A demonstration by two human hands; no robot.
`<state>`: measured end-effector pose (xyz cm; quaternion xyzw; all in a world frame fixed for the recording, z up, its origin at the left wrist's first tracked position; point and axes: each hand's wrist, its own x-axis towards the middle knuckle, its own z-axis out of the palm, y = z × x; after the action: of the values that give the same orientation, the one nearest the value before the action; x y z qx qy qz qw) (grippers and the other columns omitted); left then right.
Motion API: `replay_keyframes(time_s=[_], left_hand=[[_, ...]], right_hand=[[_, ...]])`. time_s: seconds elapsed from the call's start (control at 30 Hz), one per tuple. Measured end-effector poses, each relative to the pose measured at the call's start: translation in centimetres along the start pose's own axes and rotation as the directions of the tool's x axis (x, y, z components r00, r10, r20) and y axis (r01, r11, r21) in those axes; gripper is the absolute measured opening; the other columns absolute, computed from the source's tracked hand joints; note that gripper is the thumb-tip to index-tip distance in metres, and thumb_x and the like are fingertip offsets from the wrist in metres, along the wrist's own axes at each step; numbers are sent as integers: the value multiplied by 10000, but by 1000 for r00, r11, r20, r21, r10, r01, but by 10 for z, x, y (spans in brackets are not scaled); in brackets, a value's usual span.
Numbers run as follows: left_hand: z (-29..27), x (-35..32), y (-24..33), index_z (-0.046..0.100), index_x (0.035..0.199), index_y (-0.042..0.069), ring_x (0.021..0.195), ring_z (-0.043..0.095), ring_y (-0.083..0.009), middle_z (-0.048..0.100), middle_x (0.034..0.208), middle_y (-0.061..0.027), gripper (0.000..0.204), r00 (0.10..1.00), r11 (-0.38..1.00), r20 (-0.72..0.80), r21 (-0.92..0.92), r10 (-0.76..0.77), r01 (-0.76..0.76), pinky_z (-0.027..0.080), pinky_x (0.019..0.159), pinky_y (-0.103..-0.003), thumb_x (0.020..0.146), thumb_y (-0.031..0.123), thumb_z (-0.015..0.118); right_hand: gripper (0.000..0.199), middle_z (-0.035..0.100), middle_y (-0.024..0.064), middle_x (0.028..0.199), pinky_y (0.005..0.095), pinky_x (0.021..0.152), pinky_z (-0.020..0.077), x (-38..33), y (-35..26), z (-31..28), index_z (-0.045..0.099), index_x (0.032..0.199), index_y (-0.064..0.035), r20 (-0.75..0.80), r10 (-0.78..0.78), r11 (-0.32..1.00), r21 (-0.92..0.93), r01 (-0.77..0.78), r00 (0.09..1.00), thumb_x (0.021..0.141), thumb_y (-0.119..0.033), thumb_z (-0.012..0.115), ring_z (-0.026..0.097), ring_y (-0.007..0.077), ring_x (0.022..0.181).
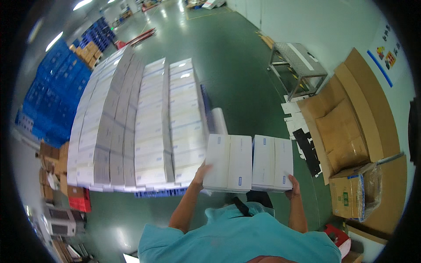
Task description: The person picks up white boxes from a metal table and stacks them onto a blue pallet, arranging them in neat rows and layers.
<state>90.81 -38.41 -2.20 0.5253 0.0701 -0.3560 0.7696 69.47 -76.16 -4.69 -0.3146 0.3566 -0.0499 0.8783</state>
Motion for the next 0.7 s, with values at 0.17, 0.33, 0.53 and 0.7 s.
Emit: replay_keyframes(time_s=[0.17,0.33,0.53,0.7], left_hand=[[5,147,25,508,1183,32,911,594,-235,597,1014,-107,483,985,986,50,39,-166,164,503,780,-370,811,323,610],[22,214,78,519,1153,32,883,603,-276,608,973,-121,477,932,954,-217,-136,-291,266,510,762,-426,799,341,603],[28,295,167,504,1190,32,949,583,-260,589,1037,-117,493,943,955,-311,-297,-120,23,490,814,-395,796,320,576],[0,397,225,494,1197,-15,919,620,-274,613,1054,-151,478,898,878,-440,-430,1,-212,512,822,-392,844,306,520]], right_hand=[[480,604,117,1037,399,828,466,109,-52,18,526,1136,-10,-105,4,1000,16,-2,994,757,-277,652,582,263,941],[476,614,125,1006,389,813,478,236,-135,78,529,1132,4,-71,159,980,-114,-166,985,755,-260,654,593,254,924],[600,561,109,1139,360,842,463,418,-212,228,411,1292,-20,277,227,938,-320,-133,934,781,-255,621,569,223,986],[668,524,110,1209,344,891,434,581,-244,364,366,1350,-32,278,388,826,-529,-197,879,768,-237,623,534,224,1055]])
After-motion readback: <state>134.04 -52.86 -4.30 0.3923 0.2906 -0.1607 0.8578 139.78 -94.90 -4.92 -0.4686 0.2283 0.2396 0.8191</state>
